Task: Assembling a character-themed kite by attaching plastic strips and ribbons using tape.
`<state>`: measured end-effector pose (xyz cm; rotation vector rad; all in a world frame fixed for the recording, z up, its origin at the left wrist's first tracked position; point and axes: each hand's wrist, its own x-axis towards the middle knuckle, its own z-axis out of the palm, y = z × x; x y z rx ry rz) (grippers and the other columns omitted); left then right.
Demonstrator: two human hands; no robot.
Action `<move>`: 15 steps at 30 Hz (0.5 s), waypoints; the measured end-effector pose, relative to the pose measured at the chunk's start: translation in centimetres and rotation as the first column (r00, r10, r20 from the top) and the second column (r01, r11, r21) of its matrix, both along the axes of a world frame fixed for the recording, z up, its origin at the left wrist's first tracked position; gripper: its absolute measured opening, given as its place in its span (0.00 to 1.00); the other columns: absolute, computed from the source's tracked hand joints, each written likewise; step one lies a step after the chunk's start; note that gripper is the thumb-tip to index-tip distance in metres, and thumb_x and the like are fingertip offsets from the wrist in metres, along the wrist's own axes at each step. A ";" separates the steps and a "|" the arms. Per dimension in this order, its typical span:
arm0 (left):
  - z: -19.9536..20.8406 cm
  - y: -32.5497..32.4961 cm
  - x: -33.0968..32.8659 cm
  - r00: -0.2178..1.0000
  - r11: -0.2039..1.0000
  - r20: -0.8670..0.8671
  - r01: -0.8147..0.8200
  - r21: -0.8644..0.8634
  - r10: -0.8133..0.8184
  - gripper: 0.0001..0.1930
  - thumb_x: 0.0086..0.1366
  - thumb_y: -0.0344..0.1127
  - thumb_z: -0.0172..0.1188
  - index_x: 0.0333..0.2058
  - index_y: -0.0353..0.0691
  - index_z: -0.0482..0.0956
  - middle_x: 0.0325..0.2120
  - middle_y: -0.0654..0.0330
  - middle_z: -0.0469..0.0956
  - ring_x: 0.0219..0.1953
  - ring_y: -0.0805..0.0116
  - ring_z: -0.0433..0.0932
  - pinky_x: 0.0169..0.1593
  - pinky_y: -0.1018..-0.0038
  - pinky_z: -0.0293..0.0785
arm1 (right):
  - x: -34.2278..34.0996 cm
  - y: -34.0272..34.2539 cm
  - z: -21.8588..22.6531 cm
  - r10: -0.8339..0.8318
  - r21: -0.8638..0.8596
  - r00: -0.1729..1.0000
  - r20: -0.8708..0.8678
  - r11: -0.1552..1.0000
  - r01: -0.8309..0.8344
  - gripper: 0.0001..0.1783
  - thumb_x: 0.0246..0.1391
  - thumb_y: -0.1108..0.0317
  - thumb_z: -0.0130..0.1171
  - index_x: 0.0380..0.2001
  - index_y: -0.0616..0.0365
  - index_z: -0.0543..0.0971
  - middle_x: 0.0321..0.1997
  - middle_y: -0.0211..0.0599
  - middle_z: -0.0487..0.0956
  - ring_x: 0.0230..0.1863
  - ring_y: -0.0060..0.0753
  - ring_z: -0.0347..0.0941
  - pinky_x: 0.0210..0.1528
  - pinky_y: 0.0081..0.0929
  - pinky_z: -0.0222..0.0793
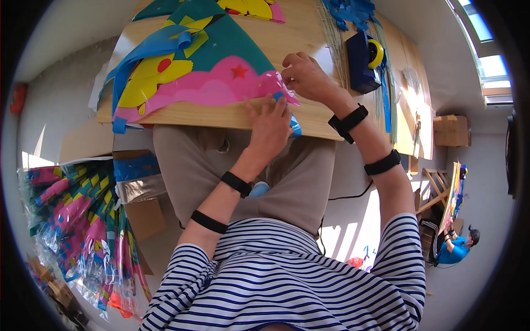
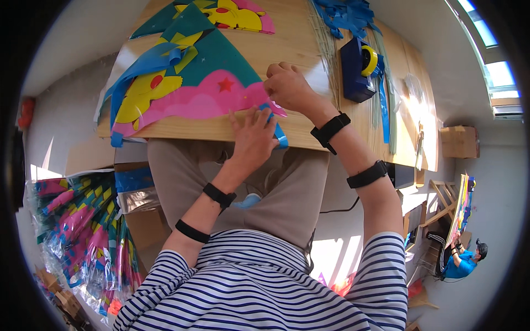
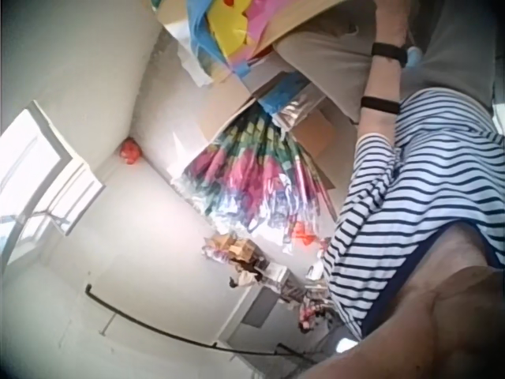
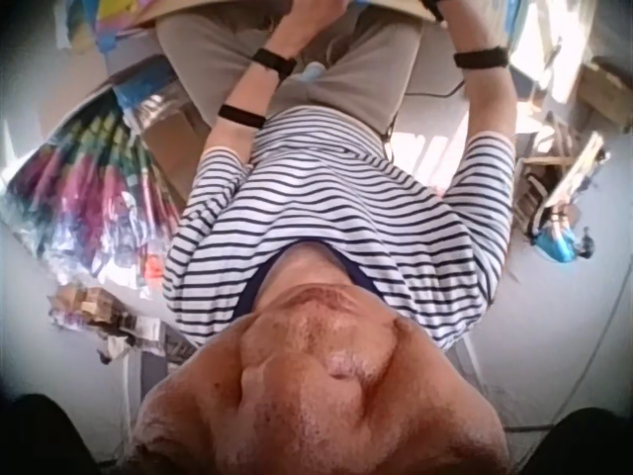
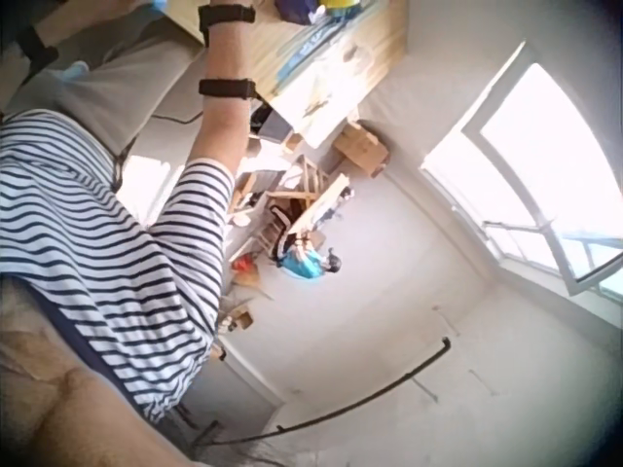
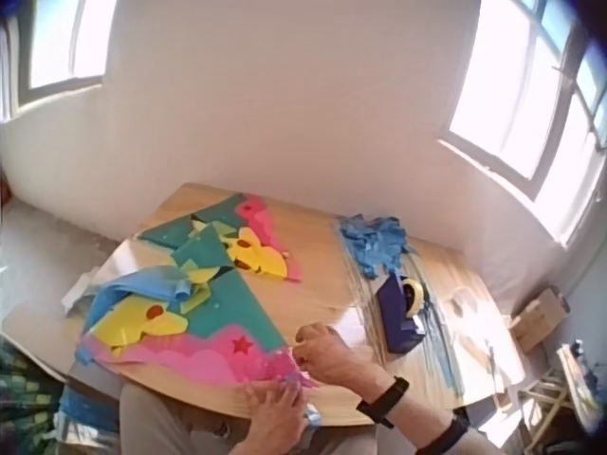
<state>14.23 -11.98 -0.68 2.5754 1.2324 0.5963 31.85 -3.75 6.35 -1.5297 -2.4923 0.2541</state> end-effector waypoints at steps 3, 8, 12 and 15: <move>0.1 0.0 0.0 1.000 1.000 -0.008 -0.012 0.017 0.013 0.30 0.53 0.45 0.72 0.54 0.44 0.77 0.59 0.59 0.68 0.65 0.51 0.63 0.64 0.24 0.40 | -0.5 0.4 -0.2 0.097 0.030 0.992 0.081 0.995 -0.100 0.04 0.41 0.73 0.66 0.25 0.56 0.84 0.52 0.40 0.77 0.61 0.46 0.66 0.63 0.49 0.61; 0.2 0.0 -0.1 1.000 0.999 -0.006 -0.018 0.032 0.019 0.30 0.53 0.45 0.71 0.54 0.42 0.77 0.56 0.59 0.69 0.65 0.52 0.63 0.65 0.24 0.40 | -2.0 1.3 0.2 0.195 0.019 0.946 0.259 0.978 -0.207 0.02 0.40 0.73 0.65 0.21 0.54 0.85 0.60 0.40 0.74 0.70 0.48 0.58 0.75 0.54 0.49; -0.2 0.0 0.0 0.999 0.998 0.020 -0.030 0.057 0.029 0.29 0.52 0.44 0.71 0.53 0.41 0.77 0.53 0.60 0.70 0.64 0.52 0.64 0.65 0.24 0.40 | -3.0 2.3 0.1 0.275 -0.006 0.888 0.369 0.956 -0.294 0.03 0.39 0.73 0.65 0.18 0.52 0.85 0.64 0.38 0.73 0.72 0.47 0.56 0.77 0.54 0.45; -0.4 0.0 0.0 0.999 0.997 0.022 -0.032 0.074 0.031 0.29 0.52 0.44 0.70 0.52 0.39 0.77 0.52 0.59 0.70 0.63 0.52 0.64 0.64 0.24 0.40 | -3.5 2.4 -0.1 0.322 -0.012 0.864 0.386 0.939 -0.344 0.03 0.40 0.72 0.64 0.18 0.52 0.85 0.65 0.37 0.72 0.73 0.47 0.55 0.77 0.54 0.46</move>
